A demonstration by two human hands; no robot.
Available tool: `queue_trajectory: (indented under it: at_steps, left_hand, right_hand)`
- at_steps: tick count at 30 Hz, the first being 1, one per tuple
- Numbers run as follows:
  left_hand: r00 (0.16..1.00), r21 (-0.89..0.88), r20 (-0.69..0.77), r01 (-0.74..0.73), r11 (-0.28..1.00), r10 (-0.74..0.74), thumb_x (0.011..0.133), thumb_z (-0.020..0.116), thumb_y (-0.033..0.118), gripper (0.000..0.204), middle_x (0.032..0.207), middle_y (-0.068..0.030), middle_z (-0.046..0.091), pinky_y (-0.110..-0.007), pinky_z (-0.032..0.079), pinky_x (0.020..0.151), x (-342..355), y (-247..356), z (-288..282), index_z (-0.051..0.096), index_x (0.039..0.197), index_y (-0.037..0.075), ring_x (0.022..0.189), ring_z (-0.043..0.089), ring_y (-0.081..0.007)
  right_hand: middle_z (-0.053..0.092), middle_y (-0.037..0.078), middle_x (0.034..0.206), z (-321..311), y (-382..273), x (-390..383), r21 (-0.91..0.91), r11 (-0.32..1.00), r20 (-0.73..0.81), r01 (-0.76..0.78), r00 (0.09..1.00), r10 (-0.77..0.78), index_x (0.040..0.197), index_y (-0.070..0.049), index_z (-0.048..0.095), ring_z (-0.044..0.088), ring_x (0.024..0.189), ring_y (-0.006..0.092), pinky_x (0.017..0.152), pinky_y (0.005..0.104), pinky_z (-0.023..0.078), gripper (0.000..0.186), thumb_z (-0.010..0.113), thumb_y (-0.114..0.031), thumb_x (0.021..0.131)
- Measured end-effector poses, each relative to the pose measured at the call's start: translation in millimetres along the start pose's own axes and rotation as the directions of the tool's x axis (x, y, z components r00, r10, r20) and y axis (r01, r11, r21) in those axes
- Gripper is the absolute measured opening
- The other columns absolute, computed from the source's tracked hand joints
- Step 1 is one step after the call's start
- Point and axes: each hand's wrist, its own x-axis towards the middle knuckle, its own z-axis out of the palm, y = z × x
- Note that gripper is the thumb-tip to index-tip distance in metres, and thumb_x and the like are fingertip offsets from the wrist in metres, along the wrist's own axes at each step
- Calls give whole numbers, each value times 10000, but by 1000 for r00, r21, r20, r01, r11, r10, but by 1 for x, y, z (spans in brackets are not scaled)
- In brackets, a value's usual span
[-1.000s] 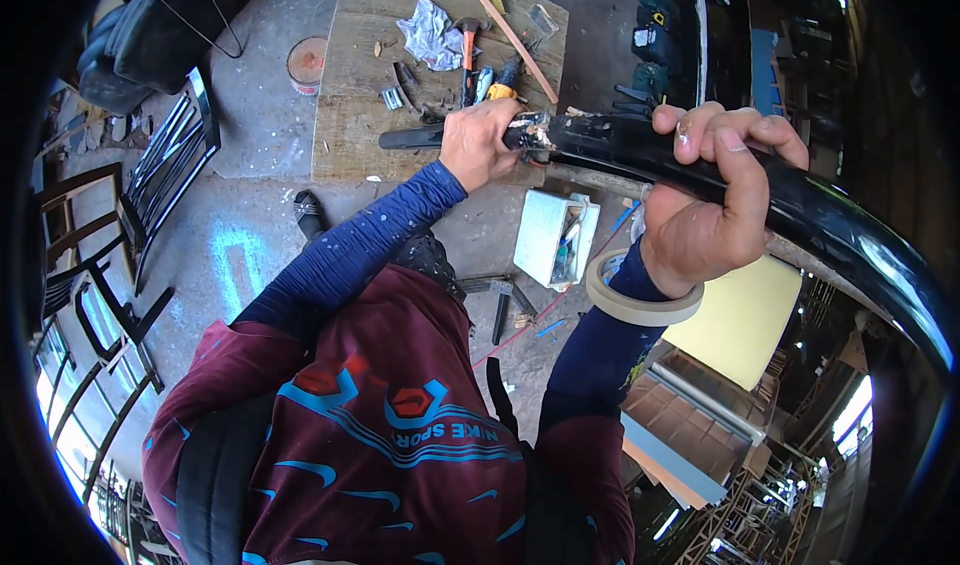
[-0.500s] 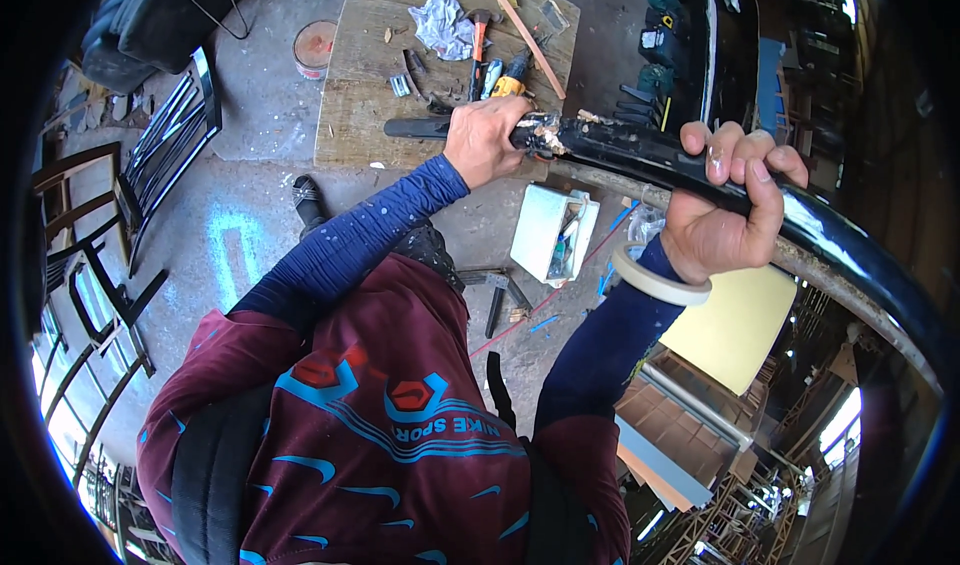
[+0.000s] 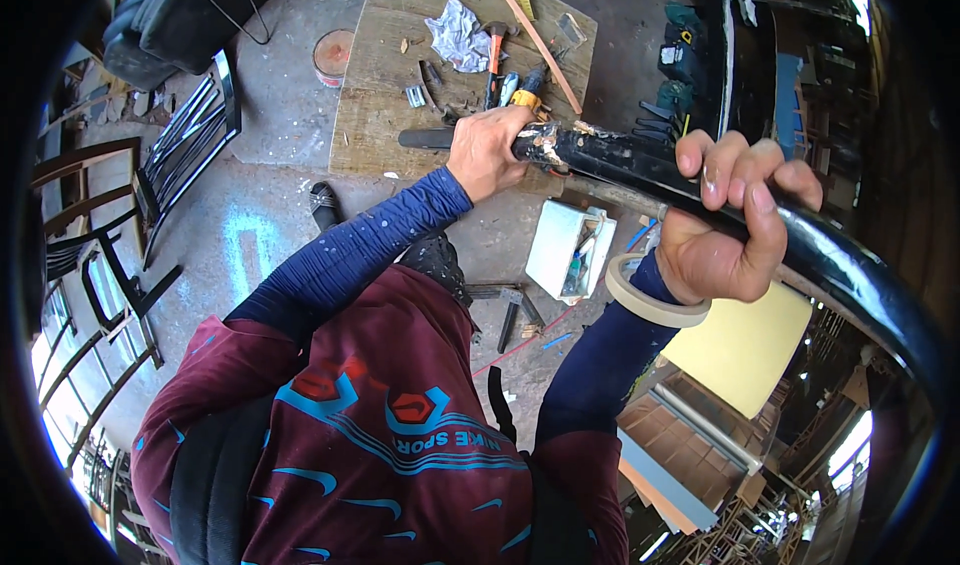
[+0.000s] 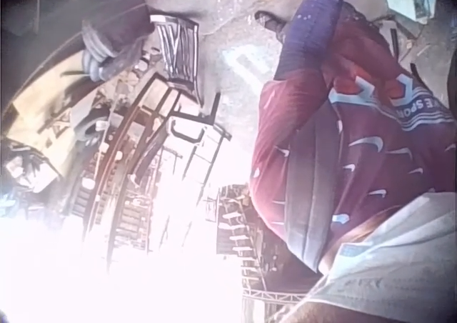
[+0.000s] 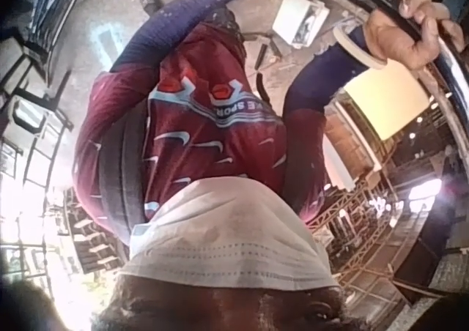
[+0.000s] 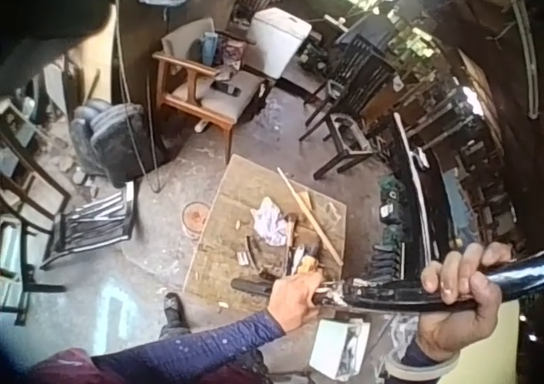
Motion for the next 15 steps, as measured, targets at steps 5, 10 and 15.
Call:
queue_trajectory:
  at_steps: [5, 10, 15]
  left_hand:
    - [997, 36, 39, 67, 997, -69, 667, 788, 138, 346, 840, -135, 644, -469, 507, 720, 1, 2, -4, 557, 917, 76, 849, 655, -377]
    - [994, -7, 57, 99, 995, -98, 655, 769, 110, 346, 849, -153, 641, -474, 507, 747, 0, 5, 0, 573, 939, 78, 878, 653, -398]
    - [975, 54, 88, 200, 978, -204, 687, 750, 112, 317, 850, -199, 668, -498, 513, 744, 18, 0, -8, 603, 963, 63, 880, 663, -418]
  right_hand:
    - [557, 54, 780, 0, 8, 0, -8, 1000, -34, 8, 999, -8, 1090, -122, 620, 538, 705, 158, 717, 424, 484, 210, 563, -71, 895]
    - [555, 37, 758, -8, 2, -2, -1, 1000, -174, 21, 985, -21, 1012, -139, 606, 543, 690, 162, 702, 423, 492, 156, 559, -67, 882]
    - [558, 55, 709, 24, 19, 9, -83, 986, -357, 146, 919, -166, 908, -83, 562, 547, 626, 171, 638, 423, 524, 109, 594, -1, 844]
